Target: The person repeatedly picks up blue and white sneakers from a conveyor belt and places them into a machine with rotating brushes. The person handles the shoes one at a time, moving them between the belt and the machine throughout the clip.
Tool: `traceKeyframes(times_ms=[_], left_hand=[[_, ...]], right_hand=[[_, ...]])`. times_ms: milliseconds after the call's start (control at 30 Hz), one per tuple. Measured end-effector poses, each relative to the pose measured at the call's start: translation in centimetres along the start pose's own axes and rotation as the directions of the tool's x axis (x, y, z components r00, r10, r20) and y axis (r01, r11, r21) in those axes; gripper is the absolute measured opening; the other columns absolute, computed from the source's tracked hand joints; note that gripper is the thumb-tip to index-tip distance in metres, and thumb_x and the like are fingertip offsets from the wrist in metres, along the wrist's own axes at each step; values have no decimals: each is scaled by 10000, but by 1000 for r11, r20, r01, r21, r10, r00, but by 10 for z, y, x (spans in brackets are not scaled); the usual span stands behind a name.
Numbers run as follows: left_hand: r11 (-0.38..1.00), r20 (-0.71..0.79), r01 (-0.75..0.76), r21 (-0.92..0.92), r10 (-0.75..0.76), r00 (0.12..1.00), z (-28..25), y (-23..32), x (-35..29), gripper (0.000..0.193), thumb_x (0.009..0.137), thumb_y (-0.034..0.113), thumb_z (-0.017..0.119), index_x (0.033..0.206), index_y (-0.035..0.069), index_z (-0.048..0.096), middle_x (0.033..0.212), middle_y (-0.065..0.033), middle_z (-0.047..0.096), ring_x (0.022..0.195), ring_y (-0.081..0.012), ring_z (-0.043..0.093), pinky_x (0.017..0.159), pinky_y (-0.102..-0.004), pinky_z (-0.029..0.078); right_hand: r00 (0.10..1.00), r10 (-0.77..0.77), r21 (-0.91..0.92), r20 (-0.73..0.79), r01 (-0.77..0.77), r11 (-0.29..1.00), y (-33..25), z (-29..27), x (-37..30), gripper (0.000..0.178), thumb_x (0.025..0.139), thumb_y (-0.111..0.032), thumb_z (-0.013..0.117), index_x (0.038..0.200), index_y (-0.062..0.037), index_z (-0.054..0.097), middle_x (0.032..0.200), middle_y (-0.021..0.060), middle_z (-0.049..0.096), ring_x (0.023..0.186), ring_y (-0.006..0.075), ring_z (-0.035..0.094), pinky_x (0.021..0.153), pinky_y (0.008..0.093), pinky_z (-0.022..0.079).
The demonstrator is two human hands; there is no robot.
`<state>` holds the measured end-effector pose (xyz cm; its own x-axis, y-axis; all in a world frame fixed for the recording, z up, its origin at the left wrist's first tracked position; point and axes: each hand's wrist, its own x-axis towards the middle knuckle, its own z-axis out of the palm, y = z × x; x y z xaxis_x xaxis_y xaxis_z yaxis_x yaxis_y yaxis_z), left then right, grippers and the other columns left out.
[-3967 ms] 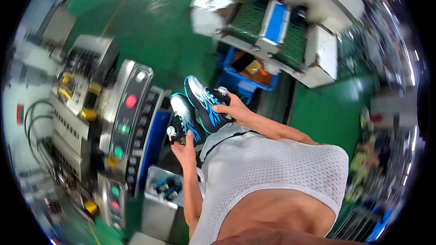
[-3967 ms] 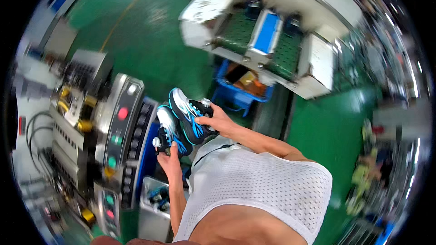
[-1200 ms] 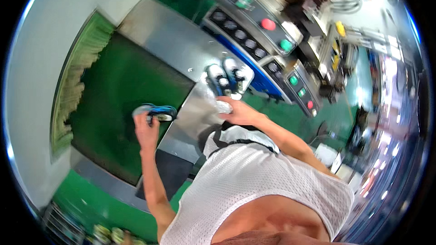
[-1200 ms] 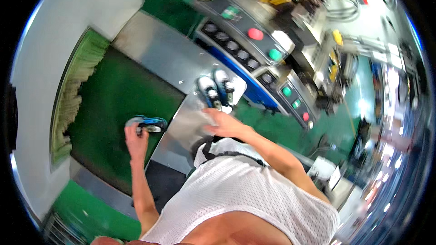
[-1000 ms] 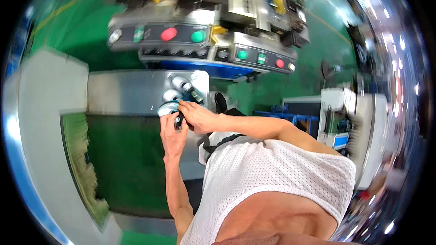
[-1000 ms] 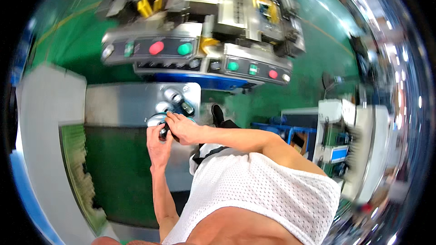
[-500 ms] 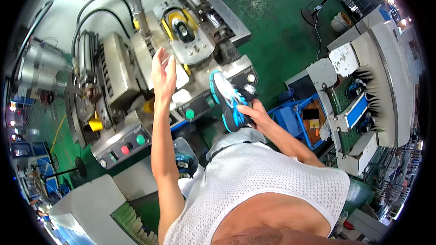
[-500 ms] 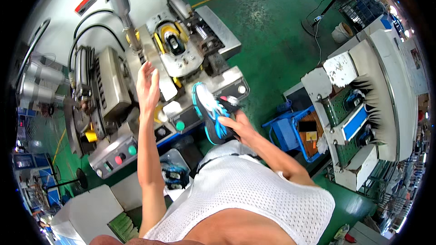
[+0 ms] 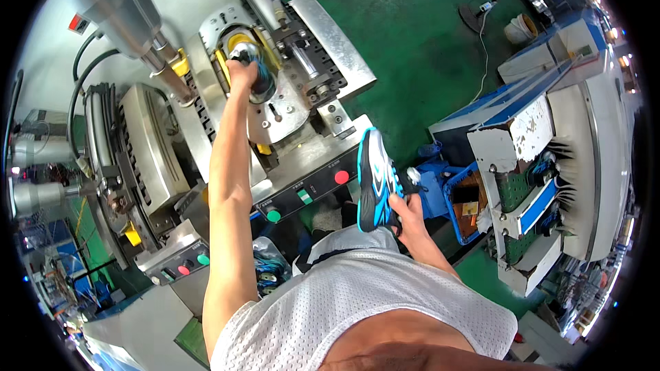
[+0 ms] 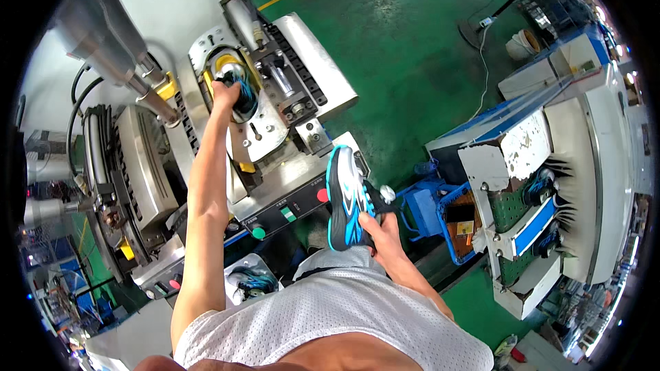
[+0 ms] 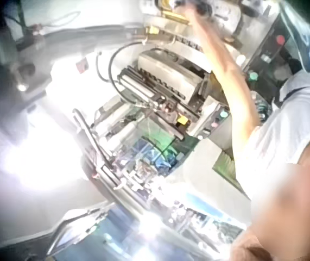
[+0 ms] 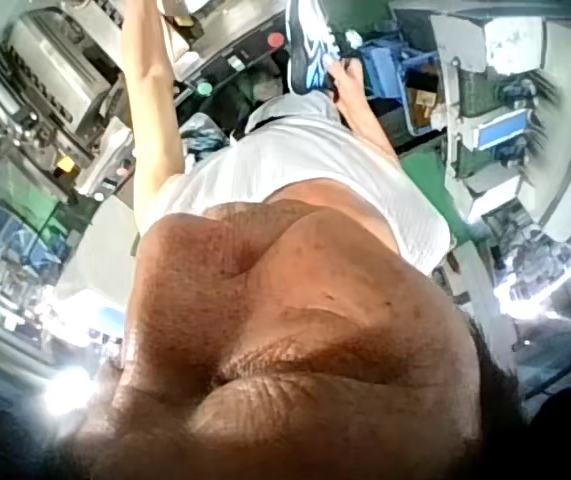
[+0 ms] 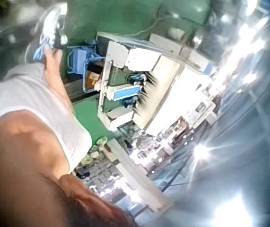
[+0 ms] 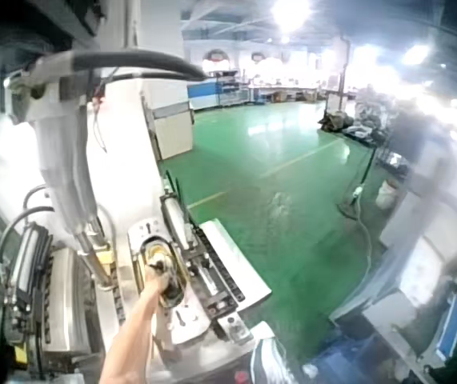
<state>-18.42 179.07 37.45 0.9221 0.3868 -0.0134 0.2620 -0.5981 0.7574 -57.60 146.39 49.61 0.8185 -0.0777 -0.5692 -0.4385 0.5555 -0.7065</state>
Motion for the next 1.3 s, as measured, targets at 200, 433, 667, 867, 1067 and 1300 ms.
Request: traceKeyframes(times_ms=[200,433,667,867,1067,1300], left_hand=[[975,-34,-87,-204,82,996,-108,15,-92,447,830,219,716,1134,-49,529,905,-51,587,807,-148,577,691,-281,485],[791,109,48,-611,23,994,-228,-16,-356,593,828,-8,615,1363,22,361,1235,-81,484,1127,-168,472,995,-326,371],[634,-82,639,-436,-735,673,-260,-135,-654,636,820,23,634,1375,-39,331,1277,-174,480,1170,-254,500,1014,-373,387],[654,-640,573,-495,-720,268,-218,-280,-770,643,831,34,659,1358,-82,310,1319,-219,452,1198,-294,480,1047,-382,370],[686,-807,662,-302,-554,205,-129,-354,-741,587,811,50,679,1305,-63,384,1225,-239,498,1126,-341,529,1003,-412,399],[665,-636,651,-366,-689,347,-145,-336,-655,689,817,87,675,1365,-75,291,1264,-304,428,1163,-469,444,1019,-491,360]], right_hand=[[887,-340,-164,312,403,900,-29,85,68,408,895,-147,659,1234,37,527,1128,64,613,932,118,600,786,280,513],[919,-114,-765,378,379,521,-58,280,281,547,789,-270,735,1081,162,571,1025,235,648,927,272,649,807,394,516],[695,-512,-844,505,522,-124,74,311,433,492,792,-240,657,1107,105,504,1032,299,628,997,422,626,848,482,502],[555,-346,-654,756,659,-372,36,282,476,553,775,-415,706,1011,84,663,1015,284,672,978,405,652,850,448,495],[569,-181,-587,803,807,-65,64,308,311,764,870,-381,654,1401,89,370,1382,267,473,1282,380,477,1051,414,376],[127,233,-56,964,956,-289,211,167,85,798,850,-208,663,1446,111,240,1519,314,223,1421,455,213,1150,492,221]])
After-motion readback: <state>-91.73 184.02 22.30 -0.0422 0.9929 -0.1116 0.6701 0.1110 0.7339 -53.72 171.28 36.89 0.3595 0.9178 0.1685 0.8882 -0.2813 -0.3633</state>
